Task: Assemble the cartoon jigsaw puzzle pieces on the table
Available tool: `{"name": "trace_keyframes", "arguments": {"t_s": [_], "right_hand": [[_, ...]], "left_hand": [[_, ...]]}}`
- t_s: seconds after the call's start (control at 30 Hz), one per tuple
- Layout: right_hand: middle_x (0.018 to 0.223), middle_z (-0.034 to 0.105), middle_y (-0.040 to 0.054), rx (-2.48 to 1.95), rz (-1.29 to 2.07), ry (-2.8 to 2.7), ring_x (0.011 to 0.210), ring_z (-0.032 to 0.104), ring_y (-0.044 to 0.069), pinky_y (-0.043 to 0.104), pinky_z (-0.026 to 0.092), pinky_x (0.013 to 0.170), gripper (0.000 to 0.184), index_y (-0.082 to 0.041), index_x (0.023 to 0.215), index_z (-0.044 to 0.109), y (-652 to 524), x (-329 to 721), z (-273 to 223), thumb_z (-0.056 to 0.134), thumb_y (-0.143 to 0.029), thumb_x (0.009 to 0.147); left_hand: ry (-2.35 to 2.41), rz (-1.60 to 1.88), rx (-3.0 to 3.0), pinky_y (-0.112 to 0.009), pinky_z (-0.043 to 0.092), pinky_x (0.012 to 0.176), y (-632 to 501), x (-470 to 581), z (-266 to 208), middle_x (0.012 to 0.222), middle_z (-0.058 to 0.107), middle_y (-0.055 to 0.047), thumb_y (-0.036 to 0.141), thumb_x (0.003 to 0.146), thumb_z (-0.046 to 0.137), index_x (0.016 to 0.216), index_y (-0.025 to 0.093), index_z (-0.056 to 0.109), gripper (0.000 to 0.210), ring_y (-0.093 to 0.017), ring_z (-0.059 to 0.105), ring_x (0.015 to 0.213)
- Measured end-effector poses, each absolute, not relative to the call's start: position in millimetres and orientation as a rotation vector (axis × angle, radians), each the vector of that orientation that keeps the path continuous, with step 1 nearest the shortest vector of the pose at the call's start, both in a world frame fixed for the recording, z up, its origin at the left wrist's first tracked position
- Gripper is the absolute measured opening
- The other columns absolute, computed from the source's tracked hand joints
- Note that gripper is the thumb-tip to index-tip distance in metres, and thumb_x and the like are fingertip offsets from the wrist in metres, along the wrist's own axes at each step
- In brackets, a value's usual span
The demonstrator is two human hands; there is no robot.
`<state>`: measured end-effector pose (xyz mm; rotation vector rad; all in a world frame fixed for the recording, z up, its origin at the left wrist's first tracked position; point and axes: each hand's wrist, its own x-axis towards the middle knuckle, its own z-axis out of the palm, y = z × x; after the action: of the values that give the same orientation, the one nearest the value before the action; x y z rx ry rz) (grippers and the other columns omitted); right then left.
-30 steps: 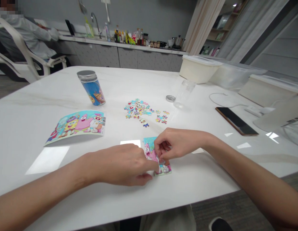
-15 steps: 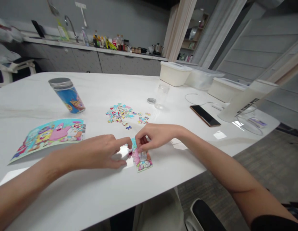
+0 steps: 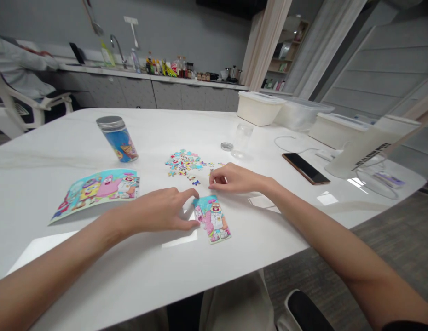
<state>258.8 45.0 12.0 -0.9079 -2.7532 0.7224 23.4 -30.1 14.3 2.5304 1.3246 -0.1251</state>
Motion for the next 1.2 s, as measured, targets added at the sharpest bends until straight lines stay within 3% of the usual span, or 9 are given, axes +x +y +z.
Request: {"name": "trace_keyframes", "arguments": {"t_s": [0.13,0.33,0.8,0.97,1.2], "right_hand": [[0.063,0.059,-0.0006,-0.932,0.404,-2.788,0.058,0.046,0.011,0.027,0.030,0.062,0.019,-0.018,0.087,0.067,47,263,14,0.054,-0.032,0.089],[0.061,0.060,-0.0019,-0.859,0.507,-2.921,0.057,0.050,0.011,0.026,0.032,0.063,0.017,-0.018,0.091,0.069,44,264,17,0.055,-0.027,0.087],[0.063,0.061,-0.0038,-0.833,0.685,-2.967,0.057,0.053,0.011,0.026,0.034,0.061,0.029,-0.018,0.098,0.064,39,262,15,0.065,-0.044,0.085],[0.065,0.062,-0.0030,-0.867,0.737,-2.987,0.058,0.053,0.012,0.026,0.035,0.060,0.034,-0.018,0.100,0.062,38,262,18,0.070,-0.044,0.080],[0.067,0.062,-0.0013,-0.892,0.768,-2.972,0.058,0.052,0.012,0.026,0.034,0.058,0.031,-0.018,0.099,0.062,36,259,16,0.065,-0.046,0.084]], "left_hand": [[1.311,-0.094,2.563,-0.033,0.047,0.069,-32,24,9,0.079,0.068,-0.008,0.062,0.085,0.049,0.128,0.021,0.054,0.059,-0.027,0.064,0.081],[1.291,-0.100,2.615,-0.031,0.045,0.063,-32,25,9,0.073,0.066,-0.006,0.056,0.087,0.048,0.126,0.020,0.054,0.054,-0.026,0.063,0.076],[1.308,-0.078,2.659,-0.030,0.044,0.055,-35,29,13,0.062,0.058,-0.004,0.052,0.085,0.051,0.118,0.016,0.058,0.050,-0.021,0.057,0.056],[1.332,-0.121,2.653,-0.031,0.045,0.056,-36,30,14,0.066,0.061,-0.006,0.054,0.087,0.049,0.120,0.015,0.057,0.051,-0.022,0.059,0.058],[1.328,-0.113,2.655,-0.033,0.048,0.062,-34,28,11,0.072,0.064,-0.008,0.056,0.087,0.047,0.122,0.016,0.055,0.054,-0.025,0.064,0.069]]}}
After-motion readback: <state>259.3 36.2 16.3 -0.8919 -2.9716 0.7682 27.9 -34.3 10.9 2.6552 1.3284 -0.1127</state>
